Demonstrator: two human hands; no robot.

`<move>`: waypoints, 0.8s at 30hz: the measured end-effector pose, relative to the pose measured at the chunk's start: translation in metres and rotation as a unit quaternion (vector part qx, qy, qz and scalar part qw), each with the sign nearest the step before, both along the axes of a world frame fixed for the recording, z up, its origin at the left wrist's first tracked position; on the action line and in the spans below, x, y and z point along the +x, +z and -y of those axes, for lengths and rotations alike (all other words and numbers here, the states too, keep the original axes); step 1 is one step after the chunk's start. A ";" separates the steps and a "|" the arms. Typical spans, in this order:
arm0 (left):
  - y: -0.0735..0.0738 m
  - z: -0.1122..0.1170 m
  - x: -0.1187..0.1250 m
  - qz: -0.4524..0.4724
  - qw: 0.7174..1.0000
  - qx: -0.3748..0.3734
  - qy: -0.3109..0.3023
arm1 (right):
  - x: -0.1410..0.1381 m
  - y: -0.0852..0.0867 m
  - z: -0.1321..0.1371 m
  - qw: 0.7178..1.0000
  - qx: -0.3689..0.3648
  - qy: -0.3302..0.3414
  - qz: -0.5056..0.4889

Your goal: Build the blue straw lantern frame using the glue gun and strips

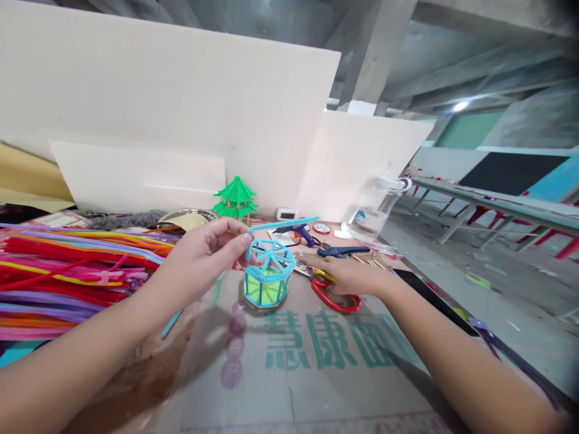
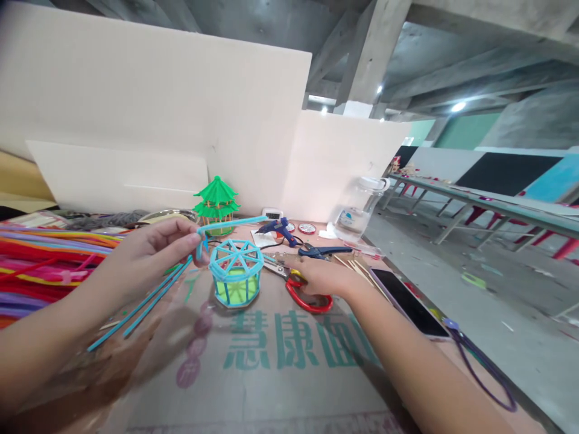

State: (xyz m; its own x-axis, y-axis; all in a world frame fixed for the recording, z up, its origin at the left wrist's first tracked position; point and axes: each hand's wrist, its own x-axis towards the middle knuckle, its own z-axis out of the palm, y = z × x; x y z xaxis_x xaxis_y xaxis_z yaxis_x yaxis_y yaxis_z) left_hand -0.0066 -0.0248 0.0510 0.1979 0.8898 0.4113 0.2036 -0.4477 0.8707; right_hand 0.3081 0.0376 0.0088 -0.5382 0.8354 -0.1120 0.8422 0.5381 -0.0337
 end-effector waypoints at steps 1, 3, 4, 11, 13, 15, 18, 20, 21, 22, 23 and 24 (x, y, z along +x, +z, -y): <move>0.003 0.000 -0.001 0.009 1.000 -0.001 0.000 | -0.001 0.000 0.000 1.000 -0.012 -0.005 0.023; 0.008 0.001 -0.004 0.021 1.000 0.000 0.003 | 0.000 -0.001 -0.001 1.000 0.008 -0.014 0.027; 0.010 0.001 -0.004 0.026 1.000 -0.001 0.004 | 0.002 0.000 -0.003 1.000 0.021 -0.013 0.010; 0.015 0.003 -0.002 0.099 0.995 -0.019 -0.017 | 0.032 0.027 -0.017 0.983 0.065 -0.001 -0.173; 0.014 0.002 -0.003 0.121 0.992 -0.034 -0.025 | 0.032 0.037 -0.011 0.974 0.071 0.017 -0.212; 0.011 0.001 -0.005 0.145 0.988 -0.050 -0.032 | 0.026 0.043 0.000 0.971 0.060 0.035 -0.230; 0.008 -0.001 -0.008 0.173 0.981 -0.068 -0.045 | 0.008 0.041 0.018 0.966 0.035 0.048 -0.250; 0.007 -0.001 -0.006 0.170 0.982 -0.069 -0.047 | -0.008 0.036 0.029 0.961 0.021 0.053 -0.269; 0.007 0.000 -0.005 0.163 0.983 -0.069 -0.043 | -0.018 0.033 0.035 0.958 0.019 0.054 -0.282; 0.007 0.001 -0.003 0.155 0.985 -0.069 -0.038 | -0.027 0.030 0.040 0.953 0.015 0.059 -0.297; 0.006 0.002 -0.001 0.145 0.986 -0.072 -0.032 | -0.037 0.028 0.045 0.945 0.012 0.064 -0.320; 0.005 0.003 0.002 0.137 0.987 -0.075 -0.029 | -0.045 0.026 0.049 0.936 0.009 0.065 -0.347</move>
State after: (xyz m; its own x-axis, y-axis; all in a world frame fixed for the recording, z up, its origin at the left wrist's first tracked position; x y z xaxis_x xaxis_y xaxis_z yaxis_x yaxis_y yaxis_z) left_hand -0.0049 -0.0278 0.0562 0.1501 0.9353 0.3206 -0.0701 -0.3134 0.9470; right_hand 0.2631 -0.0116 0.0344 -0.5739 0.7561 0.3146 0.5483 0.6401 -0.5381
